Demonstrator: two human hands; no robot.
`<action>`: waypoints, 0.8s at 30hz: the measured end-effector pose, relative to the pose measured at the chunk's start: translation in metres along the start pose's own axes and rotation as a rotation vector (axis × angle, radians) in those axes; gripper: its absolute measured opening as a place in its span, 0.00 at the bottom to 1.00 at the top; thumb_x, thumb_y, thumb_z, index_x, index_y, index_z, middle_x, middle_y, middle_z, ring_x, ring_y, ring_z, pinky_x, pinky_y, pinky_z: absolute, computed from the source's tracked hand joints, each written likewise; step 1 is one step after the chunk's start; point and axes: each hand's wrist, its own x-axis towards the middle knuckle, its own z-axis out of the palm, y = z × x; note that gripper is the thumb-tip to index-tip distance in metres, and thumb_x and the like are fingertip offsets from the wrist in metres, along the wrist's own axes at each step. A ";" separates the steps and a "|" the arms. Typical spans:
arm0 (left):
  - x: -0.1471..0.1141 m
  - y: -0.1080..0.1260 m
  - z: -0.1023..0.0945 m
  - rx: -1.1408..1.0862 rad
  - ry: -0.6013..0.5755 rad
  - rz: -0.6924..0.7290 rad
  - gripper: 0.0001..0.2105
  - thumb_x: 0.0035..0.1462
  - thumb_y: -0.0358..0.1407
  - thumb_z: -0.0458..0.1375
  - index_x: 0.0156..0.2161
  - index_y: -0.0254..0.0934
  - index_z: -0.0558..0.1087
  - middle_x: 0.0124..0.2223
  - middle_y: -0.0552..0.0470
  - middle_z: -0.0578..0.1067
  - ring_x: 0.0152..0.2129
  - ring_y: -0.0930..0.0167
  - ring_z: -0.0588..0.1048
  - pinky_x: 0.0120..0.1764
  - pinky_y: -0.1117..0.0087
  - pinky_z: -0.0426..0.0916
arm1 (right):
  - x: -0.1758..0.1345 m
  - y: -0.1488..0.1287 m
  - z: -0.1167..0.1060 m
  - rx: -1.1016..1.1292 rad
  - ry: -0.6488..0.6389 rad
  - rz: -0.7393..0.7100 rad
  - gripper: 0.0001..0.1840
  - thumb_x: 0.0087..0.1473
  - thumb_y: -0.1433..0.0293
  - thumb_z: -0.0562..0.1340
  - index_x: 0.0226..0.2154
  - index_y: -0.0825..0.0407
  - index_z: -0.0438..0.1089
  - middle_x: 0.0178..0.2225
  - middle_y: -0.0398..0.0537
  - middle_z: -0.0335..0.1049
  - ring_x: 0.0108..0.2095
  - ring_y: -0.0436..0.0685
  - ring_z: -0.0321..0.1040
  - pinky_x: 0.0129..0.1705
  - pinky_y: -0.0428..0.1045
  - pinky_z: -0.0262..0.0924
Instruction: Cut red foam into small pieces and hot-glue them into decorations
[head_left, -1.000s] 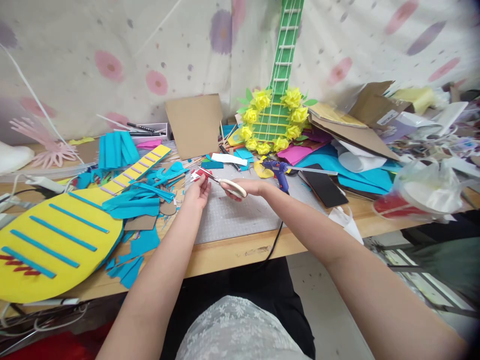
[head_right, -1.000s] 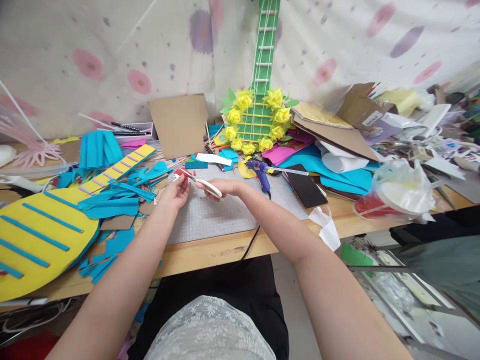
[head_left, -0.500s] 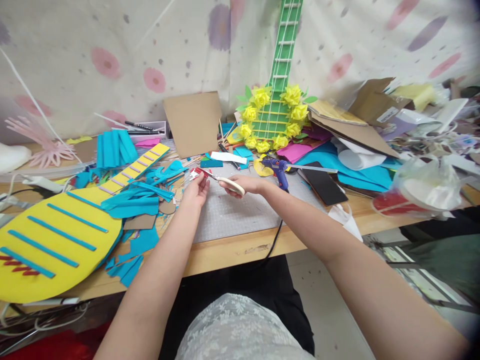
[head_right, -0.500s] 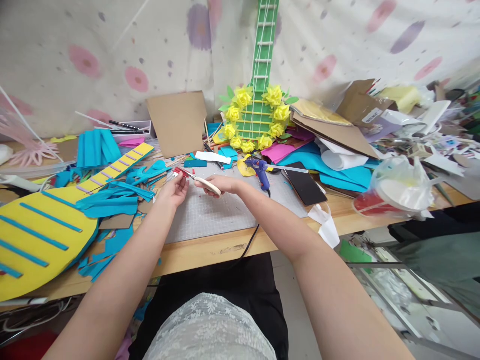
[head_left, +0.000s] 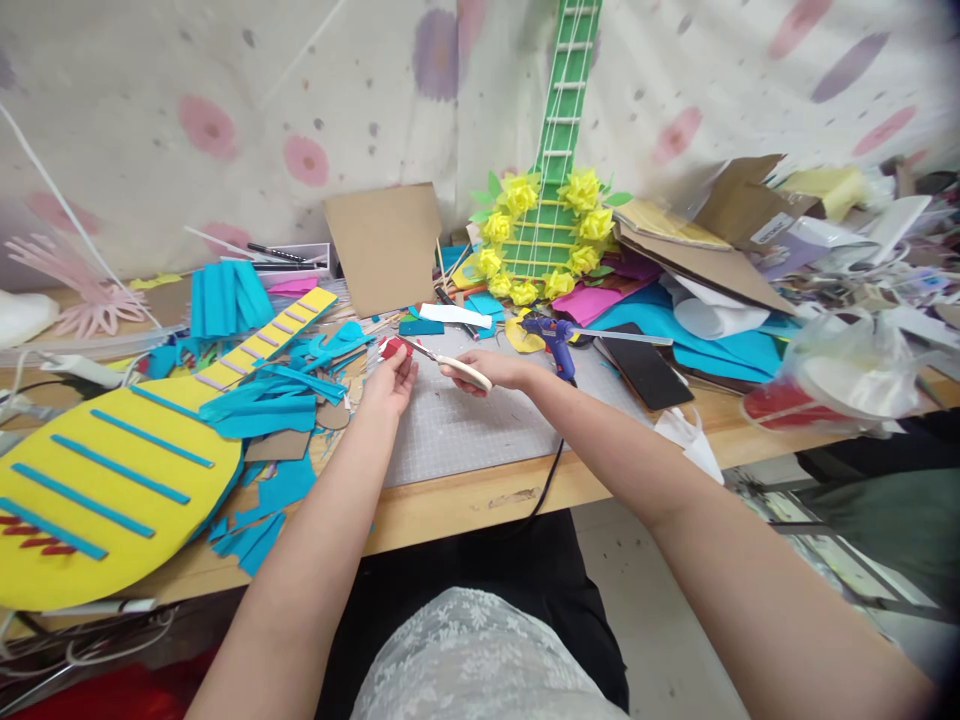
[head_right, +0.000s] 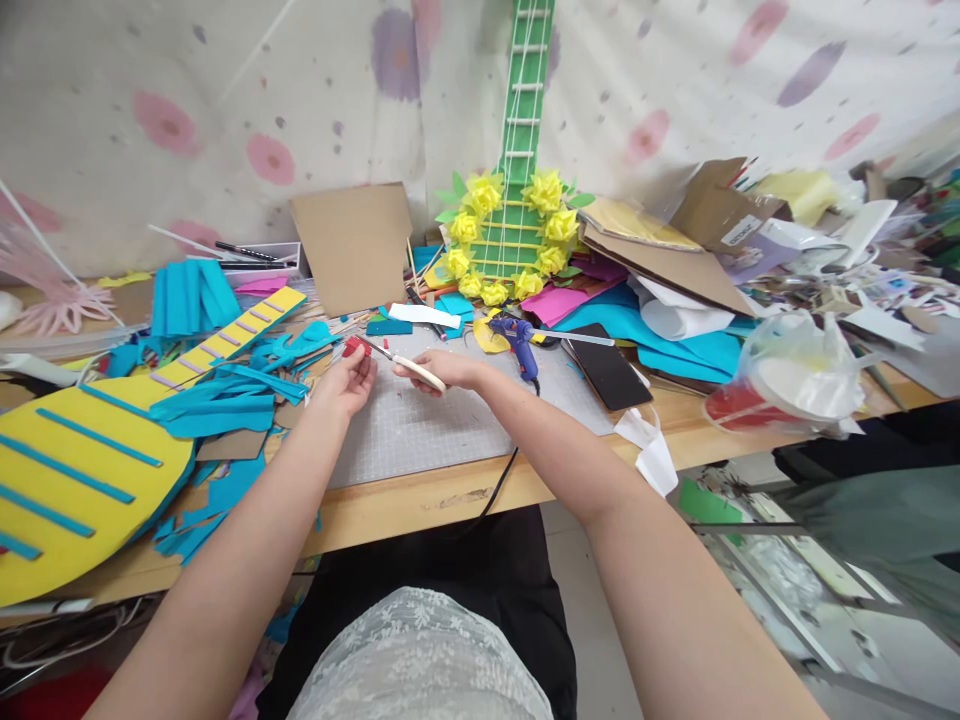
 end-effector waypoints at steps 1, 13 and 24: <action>0.000 0.000 0.000 0.007 -0.002 0.000 0.05 0.50 0.23 0.58 0.27 0.33 0.69 0.21 0.57 0.72 0.17 0.82 0.70 0.29 0.80 0.70 | -0.001 -0.001 0.000 -0.005 0.002 0.002 0.27 0.46 0.47 0.59 0.20 0.55 0.59 0.15 0.38 0.57 0.14 0.43 0.54 0.15 0.42 0.49; 0.006 0.001 -0.009 0.100 -0.056 0.035 0.06 0.49 0.22 0.58 0.27 0.35 0.70 0.23 0.58 0.73 0.19 0.81 0.72 0.30 0.80 0.69 | -0.018 -0.005 -0.004 -0.014 -0.148 -0.003 0.29 0.51 0.44 0.50 0.23 0.54 0.57 0.16 0.39 0.57 0.15 0.45 0.55 0.18 0.43 0.53; -0.005 0.003 -0.011 0.193 -0.115 -0.032 0.05 0.49 0.22 0.58 0.28 0.33 0.70 0.23 0.55 0.73 0.19 0.79 0.71 0.29 0.77 0.68 | -0.003 -0.004 0.003 0.087 -0.105 -0.050 0.30 0.48 0.42 0.52 0.21 0.54 0.56 0.15 0.38 0.54 0.14 0.44 0.52 0.15 0.42 0.47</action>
